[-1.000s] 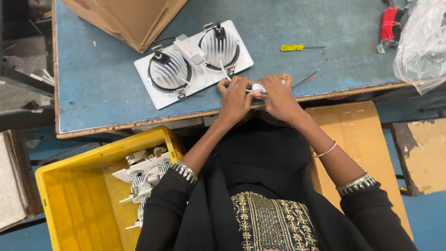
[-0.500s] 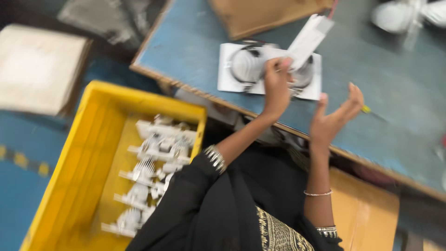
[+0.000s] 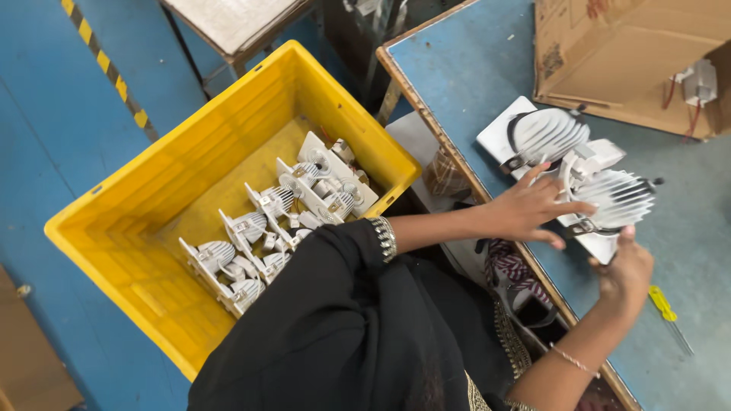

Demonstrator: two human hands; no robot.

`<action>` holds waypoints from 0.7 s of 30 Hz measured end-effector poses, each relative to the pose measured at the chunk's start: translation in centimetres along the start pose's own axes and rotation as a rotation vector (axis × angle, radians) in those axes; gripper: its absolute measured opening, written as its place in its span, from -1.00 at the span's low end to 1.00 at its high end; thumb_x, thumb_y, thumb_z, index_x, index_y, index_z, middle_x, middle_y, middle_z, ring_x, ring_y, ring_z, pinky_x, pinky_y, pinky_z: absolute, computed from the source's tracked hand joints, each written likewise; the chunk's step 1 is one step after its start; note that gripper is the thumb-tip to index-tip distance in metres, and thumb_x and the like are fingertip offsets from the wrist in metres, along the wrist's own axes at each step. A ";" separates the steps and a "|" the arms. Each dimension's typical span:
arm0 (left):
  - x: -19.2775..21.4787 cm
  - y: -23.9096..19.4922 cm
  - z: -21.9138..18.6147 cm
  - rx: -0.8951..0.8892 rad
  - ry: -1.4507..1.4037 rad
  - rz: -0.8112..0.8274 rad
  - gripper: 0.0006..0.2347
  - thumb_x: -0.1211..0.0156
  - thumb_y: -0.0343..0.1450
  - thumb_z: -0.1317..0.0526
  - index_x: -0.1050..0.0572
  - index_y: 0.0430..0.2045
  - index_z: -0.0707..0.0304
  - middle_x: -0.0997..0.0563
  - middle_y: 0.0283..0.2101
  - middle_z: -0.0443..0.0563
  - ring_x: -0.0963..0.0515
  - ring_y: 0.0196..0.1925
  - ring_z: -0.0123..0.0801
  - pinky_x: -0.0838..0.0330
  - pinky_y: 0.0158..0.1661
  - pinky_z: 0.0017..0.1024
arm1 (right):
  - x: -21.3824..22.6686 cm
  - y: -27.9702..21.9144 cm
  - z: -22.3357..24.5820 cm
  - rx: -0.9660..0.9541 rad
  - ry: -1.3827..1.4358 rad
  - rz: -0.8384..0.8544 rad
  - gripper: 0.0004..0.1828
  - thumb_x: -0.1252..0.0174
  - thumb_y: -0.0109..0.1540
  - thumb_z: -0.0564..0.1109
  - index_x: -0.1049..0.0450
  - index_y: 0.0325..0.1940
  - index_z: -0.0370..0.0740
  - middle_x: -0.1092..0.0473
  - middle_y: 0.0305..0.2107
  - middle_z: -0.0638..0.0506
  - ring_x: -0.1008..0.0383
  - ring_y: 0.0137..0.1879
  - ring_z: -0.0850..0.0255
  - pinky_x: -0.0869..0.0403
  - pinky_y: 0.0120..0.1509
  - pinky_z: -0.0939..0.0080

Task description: The person connects wires and components of a dual-head LED ceiling fixture, using a screwdriver to secure wire connections into an LED driver and handling various housing components by hand.

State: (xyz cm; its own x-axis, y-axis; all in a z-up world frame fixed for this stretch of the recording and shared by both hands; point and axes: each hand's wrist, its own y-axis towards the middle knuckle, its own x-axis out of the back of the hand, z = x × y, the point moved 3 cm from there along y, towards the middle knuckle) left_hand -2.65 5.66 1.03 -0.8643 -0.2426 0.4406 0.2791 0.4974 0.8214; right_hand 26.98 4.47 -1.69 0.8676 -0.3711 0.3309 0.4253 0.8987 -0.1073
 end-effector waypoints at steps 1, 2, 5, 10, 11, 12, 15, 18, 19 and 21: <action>0.3 -0.6 0.6 -0.057 0.102 0.010 -0.36 -0.18 0.18 -0.18 -0.28 0.20 -0.25 -0.48 0.07 0.16 -0.47 0.24 -0.12 -0.02 0.32 0.04 | -0.4 -1.2 0.6 -0.033 0.141 0.039 -0.55 0.01 0.55 0.10 -0.41 -0.09 -0.40 -0.46 -0.39 -0.01 -0.32 -0.51 0.30 -0.19 -0.52 0.30; 0.5 -0.8 1.3 -0.115 0.201 0.022 -0.37 -0.14 0.13 -0.17 -0.34 0.16 -0.26 -0.48 0.08 0.15 -0.48 0.26 -0.12 -0.01 0.35 0.05 | -0.8 -2.1 1.5 -0.069 0.282 0.074 -0.54 0.01 0.55 0.12 -0.39 -0.05 -0.41 -0.48 -0.36 -0.02 -0.33 -0.50 0.31 -0.20 -0.52 0.33; 0.6 0.0 3.4 -0.082 0.193 0.116 -0.69 -0.16 0.45 0.37 -0.46 0.04 -0.10 -0.51 0.09 0.04 -0.51 0.19 -0.25 -0.04 0.39 -0.04 | -2.2 -4.2 3.9 -0.076 0.267 0.124 -0.47 0.01 0.57 0.15 -0.30 0.00 -0.49 -0.42 -0.35 -0.09 -0.27 -0.53 0.27 -0.14 -0.54 0.31; 1.7 2.6 5.6 -0.311 0.078 -0.026 -0.77 -0.16 0.35 0.39 -0.52 -0.18 0.04 -0.53 -0.02 0.07 -0.52 -0.02 -0.23 -0.25 0.08 -0.20 | -3.2 -8.7 6.6 -0.059 0.348 0.208 -0.50 0.00 0.62 0.13 -0.30 0.05 -0.48 -0.34 -0.41 -0.10 -0.15 -0.54 0.30 -0.12 -0.47 0.32; 2.2 2.8 5.8 -0.345 0.074 0.013 -0.79 -0.17 0.36 0.39 -0.53 -0.19 0.05 -0.54 -0.03 0.06 -0.51 -0.07 -0.23 -0.30 0.02 -0.25 | -3.3 -9.5 7.2 -0.051 0.360 0.223 -0.51 -0.01 0.63 0.11 -0.30 0.07 -0.48 -0.35 -0.40 -0.11 -0.15 -0.53 0.30 -0.13 -0.45 0.33; 3.0 2.9 5.9 -0.346 0.071 0.020 -0.79 -0.18 0.34 0.39 -0.54 -0.21 0.06 -0.54 -0.05 0.04 -0.52 -0.07 -0.24 -0.32 0.00 -0.26 | -3.7 -10.3 7.9 -0.027 0.370 0.267 -0.53 0.02 0.62 0.09 -0.30 0.05 -0.48 -0.34 -0.42 -0.10 -0.13 -0.54 0.31 -0.12 -0.43 0.32; 6.3 3.0 5.5 -0.349 0.074 0.020 -0.79 -0.20 0.30 0.38 -0.55 -0.24 0.08 -0.54 -0.08 0.03 -0.54 -0.09 -0.26 -0.35 -0.07 -0.27 | -3.9 -12.4 9.6 0.052 0.396 0.374 -0.54 0.08 0.62 0.06 -0.31 -0.05 -0.47 -0.31 -0.49 -0.08 -0.12 -0.57 0.28 -0.11 -0.41 0.30; 10.6 3.0 4.0 -0.310 0.082 0.005 -0.80 -0.21 0.34 0.39 -0.55 -0.20 0.09 -0.54 -0.06 0.06 -0.55 -0.09 -0.28 -0.35 -0.10 -0.27 | -3.4 -13.3 9.7 0.151 0.365 0.414 -0.42 0.13 0.67 0.12 -0.36 -0.14 -0.48 -0.31 -0.59 -0.11 -0.18 -0.59 0.23 -0.15 -0.42 0.31; 12.4 3.1 3.7 -0.271 0.080 0.009 -0.80 -0.21 0.39 0.40 -0.55 -0.17 0.07 -0.54 -0.05 0.05 -0.55 -0.09 -0.31 -0.35 -0.10 -0.28 | -3.3 -13.0 9.4 0.195 0.316 0.415 -0.42 0.13 0.67 0.11 -0.37 -0.15 -0.47 -0.31 -0.59 -0.11 -0.20 -0.59 0.22 -0.17 -0.43 0.32; 16.3 2.6 3.6 -0.170 0.087 0.039 -0.83 -0.25 0.44 0.37 -0.56 -0.15 0.07 -0.55 -0.05 0.04 -0.56 -0.11 -0.30 -0.37 -0.08 -0.25 | -3.2 -11.8 7.8 0.250 0.201 0.335 -0.43 0.12 0.68 0.10 -0.38 -0.16 -0.47 -0.33 -0.57 -0.10 -0.27 -0.56 0.22 -0.22 -0.40 0.32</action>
State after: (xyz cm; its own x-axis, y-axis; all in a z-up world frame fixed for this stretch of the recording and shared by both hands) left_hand -17.56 6.03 9.04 -0.8141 -0.3001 0.4971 0.3852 0.3615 0.8491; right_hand 17.19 -3.16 5.84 0.9898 -0.0666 0.1257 0.0595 0.9964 0.0601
